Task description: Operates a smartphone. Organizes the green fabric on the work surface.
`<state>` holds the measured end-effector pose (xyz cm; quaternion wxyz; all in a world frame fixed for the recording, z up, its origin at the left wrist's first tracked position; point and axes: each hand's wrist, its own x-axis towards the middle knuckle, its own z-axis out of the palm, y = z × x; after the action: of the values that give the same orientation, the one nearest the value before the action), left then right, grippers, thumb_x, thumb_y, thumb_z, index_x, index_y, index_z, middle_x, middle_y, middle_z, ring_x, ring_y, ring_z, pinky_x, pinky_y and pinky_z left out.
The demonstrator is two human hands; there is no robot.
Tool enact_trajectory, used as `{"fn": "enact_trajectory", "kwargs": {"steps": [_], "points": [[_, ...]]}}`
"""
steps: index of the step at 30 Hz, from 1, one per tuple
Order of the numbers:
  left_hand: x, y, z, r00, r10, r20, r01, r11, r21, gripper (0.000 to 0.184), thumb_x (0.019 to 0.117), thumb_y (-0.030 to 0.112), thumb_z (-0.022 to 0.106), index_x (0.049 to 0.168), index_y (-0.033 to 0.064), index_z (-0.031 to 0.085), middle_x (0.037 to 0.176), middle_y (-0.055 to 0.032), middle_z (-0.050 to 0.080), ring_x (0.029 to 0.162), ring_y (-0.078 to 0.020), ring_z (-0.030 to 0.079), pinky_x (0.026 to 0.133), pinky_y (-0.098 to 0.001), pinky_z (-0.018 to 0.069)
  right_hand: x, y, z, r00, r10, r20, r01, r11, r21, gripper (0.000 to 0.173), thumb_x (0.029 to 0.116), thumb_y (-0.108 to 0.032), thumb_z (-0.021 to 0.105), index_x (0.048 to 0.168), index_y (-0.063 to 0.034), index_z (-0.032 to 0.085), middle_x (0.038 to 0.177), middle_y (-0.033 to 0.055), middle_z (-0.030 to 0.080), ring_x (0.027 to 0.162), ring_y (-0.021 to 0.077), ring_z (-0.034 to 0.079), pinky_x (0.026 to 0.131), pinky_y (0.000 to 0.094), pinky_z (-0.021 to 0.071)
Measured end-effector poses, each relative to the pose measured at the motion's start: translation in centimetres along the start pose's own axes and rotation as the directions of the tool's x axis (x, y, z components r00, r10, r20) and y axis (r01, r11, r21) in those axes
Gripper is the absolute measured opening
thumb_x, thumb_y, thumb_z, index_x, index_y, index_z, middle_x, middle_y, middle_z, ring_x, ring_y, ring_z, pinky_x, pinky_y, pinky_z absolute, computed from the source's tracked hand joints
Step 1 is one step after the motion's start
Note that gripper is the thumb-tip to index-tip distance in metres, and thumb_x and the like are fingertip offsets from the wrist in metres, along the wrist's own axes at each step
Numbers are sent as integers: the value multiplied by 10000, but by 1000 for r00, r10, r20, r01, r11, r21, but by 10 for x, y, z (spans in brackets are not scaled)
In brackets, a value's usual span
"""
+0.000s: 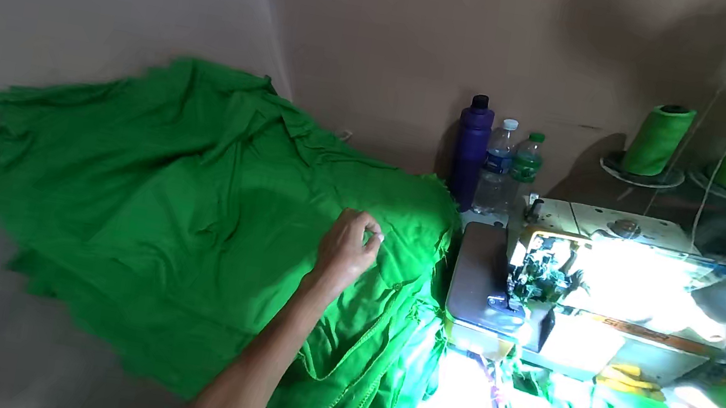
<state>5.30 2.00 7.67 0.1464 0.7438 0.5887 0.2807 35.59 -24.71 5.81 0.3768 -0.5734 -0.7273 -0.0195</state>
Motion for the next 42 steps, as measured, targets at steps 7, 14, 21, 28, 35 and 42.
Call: {"fn": "enact_trajectory", "kwargs": {"steps": [7,14,21,28,35,42], "points": [[-26,-12,48,923,263,279,-318,932,173,445,1077,381,427,1413,178,636,1512,-162,517,1461,-456,343,1152,-684,203,9,-22,69,985,-49,166,11,974,226,329,993,-184,633,1242,18,708,1364,334,584,1215,453,624,1019,500,506],[-71,-17,49,888,424,177,-453,871,190,405,1077,340,393,1299,261,723,1483,-68,577,1461,-434,383,1138,-699,250,13,-16,92,942,-45,331,-50,961,271,298,982,-113,627,1211,60,704,1366,363,565,1223,497,599,1043,547,474],[-72,-4,35,898,343,276,-401,896,190,435,1085,333,349,1357,266,682,1526,-73,533,1481,-422,358,1168,-673,224,27,-14,101,936,-11,352,-83,965,250,285,984,-105,617,1193,64,713,1354,367,570,1257,493,575,1065,532,456],[-59,-27,46,945,301,-128,-320,929,-183,346,1003,178,547,1269,-5,674,1254,-175,682,1209,-287,631,1043,-466,486,38,-15,95,936,-29,352,-96,938,332,279,992,-108,611,1171,80,714,1356,356,577,1246,481,595,1069,514,470],[5,0,0,999,24,45,-26,999,48,402,1007,224,638,1321,-23,606,1322,-262,573,1159,-401,618,961,-556,513,132,-25,144,990,-117,82,63,869,492,310,1005,-183,524,1113,20,734,1198,176,688,1067,127,669,903,242,541],[46,-7,17,985,-169,34,154,950,273,350,1041,65,505,1378,-27,528,1288,-266,600,1143,-436,637,895,-568,540,203,-49,218,903,119,413,-305,855,420,335,1061,-78,468,1314,85,613,1318,287,608,1245,353,588,1073,451,439]]}}
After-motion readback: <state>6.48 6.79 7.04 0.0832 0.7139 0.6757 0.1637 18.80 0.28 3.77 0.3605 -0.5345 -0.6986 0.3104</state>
